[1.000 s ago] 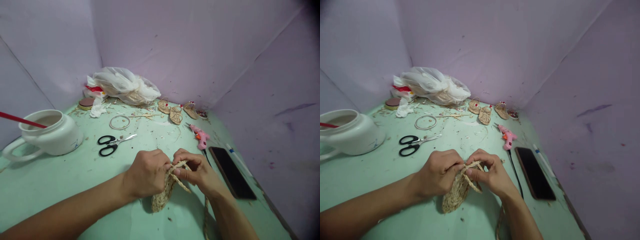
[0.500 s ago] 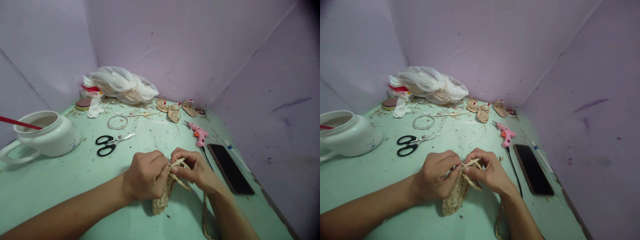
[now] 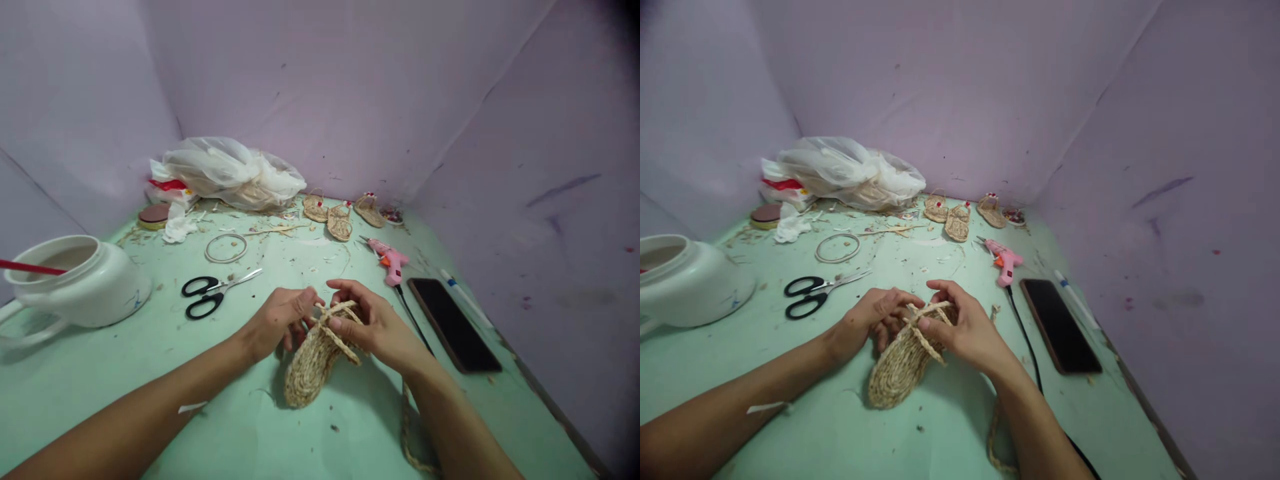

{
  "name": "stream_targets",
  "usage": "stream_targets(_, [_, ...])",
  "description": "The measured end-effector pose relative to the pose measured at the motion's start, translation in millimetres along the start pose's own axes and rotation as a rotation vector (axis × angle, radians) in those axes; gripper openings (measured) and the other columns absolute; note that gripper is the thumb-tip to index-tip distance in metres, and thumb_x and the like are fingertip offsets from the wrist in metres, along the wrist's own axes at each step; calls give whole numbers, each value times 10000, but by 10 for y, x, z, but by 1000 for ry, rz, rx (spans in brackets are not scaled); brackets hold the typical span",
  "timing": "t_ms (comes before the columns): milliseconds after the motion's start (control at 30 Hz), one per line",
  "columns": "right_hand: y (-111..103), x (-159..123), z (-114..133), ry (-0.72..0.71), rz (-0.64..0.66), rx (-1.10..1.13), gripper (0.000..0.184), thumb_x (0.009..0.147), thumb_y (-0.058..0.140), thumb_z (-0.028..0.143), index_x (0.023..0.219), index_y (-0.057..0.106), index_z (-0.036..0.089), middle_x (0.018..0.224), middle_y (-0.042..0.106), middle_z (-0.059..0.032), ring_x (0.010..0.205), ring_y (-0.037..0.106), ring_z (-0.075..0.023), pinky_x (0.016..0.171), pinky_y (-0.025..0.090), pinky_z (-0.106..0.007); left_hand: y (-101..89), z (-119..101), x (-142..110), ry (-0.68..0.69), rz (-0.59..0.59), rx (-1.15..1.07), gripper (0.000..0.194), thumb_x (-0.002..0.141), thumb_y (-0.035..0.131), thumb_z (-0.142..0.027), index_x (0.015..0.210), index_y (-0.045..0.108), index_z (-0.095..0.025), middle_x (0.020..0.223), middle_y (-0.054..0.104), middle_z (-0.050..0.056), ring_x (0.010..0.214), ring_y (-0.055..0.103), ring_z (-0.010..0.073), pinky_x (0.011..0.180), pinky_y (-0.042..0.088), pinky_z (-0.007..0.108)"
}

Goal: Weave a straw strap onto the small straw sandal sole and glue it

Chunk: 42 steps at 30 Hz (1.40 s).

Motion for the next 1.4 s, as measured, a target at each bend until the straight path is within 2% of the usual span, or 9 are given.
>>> stream_targets(133, [-29, 28, -20, 1, -45, 98, 699, 614, 715, 447, 1201, 420, 208, 1119, 477, -100, 858, 540, -175, 716, 451, -310, 3, 9, 36, -86, 115, -7, 314, 628, 670, -360, 792, 616, -98, 603, 548, 8, 500, 469, 92, 429, 341, 198])
stream_targets(200, [-90, 46, -39, -53, -170, 168, 639, 648, 666, 495, 1180, 457, 210, 1173, 488, -115, 974, 518, -210, 785, 441, -341, 8, 29, 50, -164, 82, -89, 288, 583, 688, -292, 780, 610, -97, 611, 573, 16, 507, 494, 100, 453, 370, 212])
stream_targets(300, [-206, 46, -43, -142, -438, 175, 434, 707, 603, 489, 1031, 552, 205, 1046, 570, -86, 948, 525, -206, 793, 436, -347, 9, 71, 53, -268, -30, -230, 274, 528, 692, -230, 742, 588, -94, 635, 602, 32, 554, 550, 126, 521, 434, 250])
stream_targets(400, [-245, 21, -22, -49, -362, -41, 283, 674, 649, 345, 906, 604, 189, 896, 613, -66, 778, 541, -177, 705, 440, -326, -13, 90, 7, -345, -106, -139, 317, 505, 665, -170, 802, 574, -110, 620, 596, 15, 538, 549, 137, 507, 435, 262])
stream_targets(533, [-149, -2, -39, 101, -52, -192, 275, 631, 613, 141, 903, 621, 181, 932, 625, -71, 678, 535, -148, 635, 442, -312, -133, 5, -94, -195, -220, 464, 312, 538, 671, -232, 835, 615, -153, 552, 553, -27, 478, 481, 116, 449, 315, 217])
stream_targets(633, [-71, 32, -93, 84, -83, -223, 219, 640, 601, 134, 853, 621, 183, 872, 642, -65, 682, 561, -163, 631, 443, -319, -232, -79, -127, -104, -255, 743, 402, 542, 695, -322, 908, 632, -167, 586, 571, -23, 507, 481, 124, 464, 290, 220])
stream_targets(833, [-14, 106, -189, 11, -171, -289, 52, 690, 617, 228, 713, 608, 181, 696, 641, -39, 633, 573, -159, 614, 448, -310, -170, -33, -86, 17, -297, 556, 92, 672, 545, -184, 759, 555, -157, 594, 528, -23, 521, 457, 105, 490, 339, 217])
stream_targets(967, [30, 93, -158, -82, -222, -296, 194, 670, 658, 272, 822, 571, 190, 676, 600, -4, 626, 569, -148, 558, 453, -269, -73, 47, -82, 81, -356, 573, 125, 681, 555, -180, 804, 532, -171, 599, 507, -32, 548, 480, 115, 509, 368, 230])
stream_targets(1400, [143, 61, -113, -177, -305, -323, 94, 736, 592, 269, 762, 567, 183, 595, 578, 8, 512, 513, -117, 483, 397, -239, -17, 16, -143, 354, -316, 719, 50, 726, 561, -127, 722, 572, -175, 828, 520, 10, 664, 486, 106, 600, 399, 248])
Point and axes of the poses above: each hand's wrist, its own x-axis towards the middle knuckle, its own y-axis out of the palm, z = x × y, the point moved 1 cm from there along x, towards the middle knuckle
